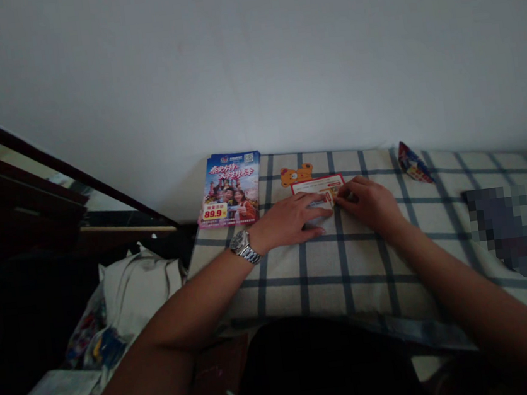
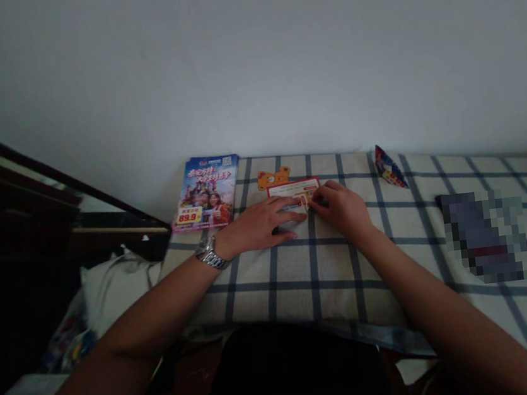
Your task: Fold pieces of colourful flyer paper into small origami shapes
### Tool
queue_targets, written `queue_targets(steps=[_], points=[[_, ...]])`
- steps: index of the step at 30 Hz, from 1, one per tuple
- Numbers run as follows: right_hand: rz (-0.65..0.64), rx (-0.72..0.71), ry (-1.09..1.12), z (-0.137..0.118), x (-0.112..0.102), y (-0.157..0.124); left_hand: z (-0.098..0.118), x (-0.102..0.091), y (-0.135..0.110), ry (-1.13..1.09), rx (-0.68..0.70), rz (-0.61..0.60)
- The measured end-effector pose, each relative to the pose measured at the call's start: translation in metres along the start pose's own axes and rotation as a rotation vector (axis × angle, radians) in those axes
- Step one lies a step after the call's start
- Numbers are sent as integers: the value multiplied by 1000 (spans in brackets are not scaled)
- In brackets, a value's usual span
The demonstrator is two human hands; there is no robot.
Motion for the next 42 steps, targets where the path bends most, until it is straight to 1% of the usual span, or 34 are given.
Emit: queue_targets(steps=[7, 11, 14, 18, 21, 28, 32, 37, 42], points=[[-29, -176, 78, -15, -1, 1, -8, 1, 2, -56, -45, 33], [-29, -234, 101, -19, 1, 1, -9, 2, 3, -56, -33, 36], [-44, -244, 115, -21, 2, 0, -9, 2, 3, -47, -32, 42], [-106, -252, 113, -24, 4, 0, -8, 2, 3, -39, -32, 31], [-127, -242, 121, -24, 5, 1, -8, 1, 4, -41, -24, 33], [-138, -271, 163, -22, 7, 2, -8, 3, 3, -28, -18, 26], [-129, -283, 197, -22, 5, 1, -9, 3, 3, -30, -11, 26], [-140, -265, 226, -20, 3, 0, -11, 5, 3, -35, -6, 30], [-124, -203, 235, -16, 5, 1, -11, 5, 3, -44, -15, 34]])
Point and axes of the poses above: each hand's wrist, its own y-axis towards the middle knuckle, its own x-axis out of the palm, z = x × y, the point moved 6 cm from there along y, towards the middle knuckle, and after that the axes turned 12 degrees about -y, right-handed, at the moved point
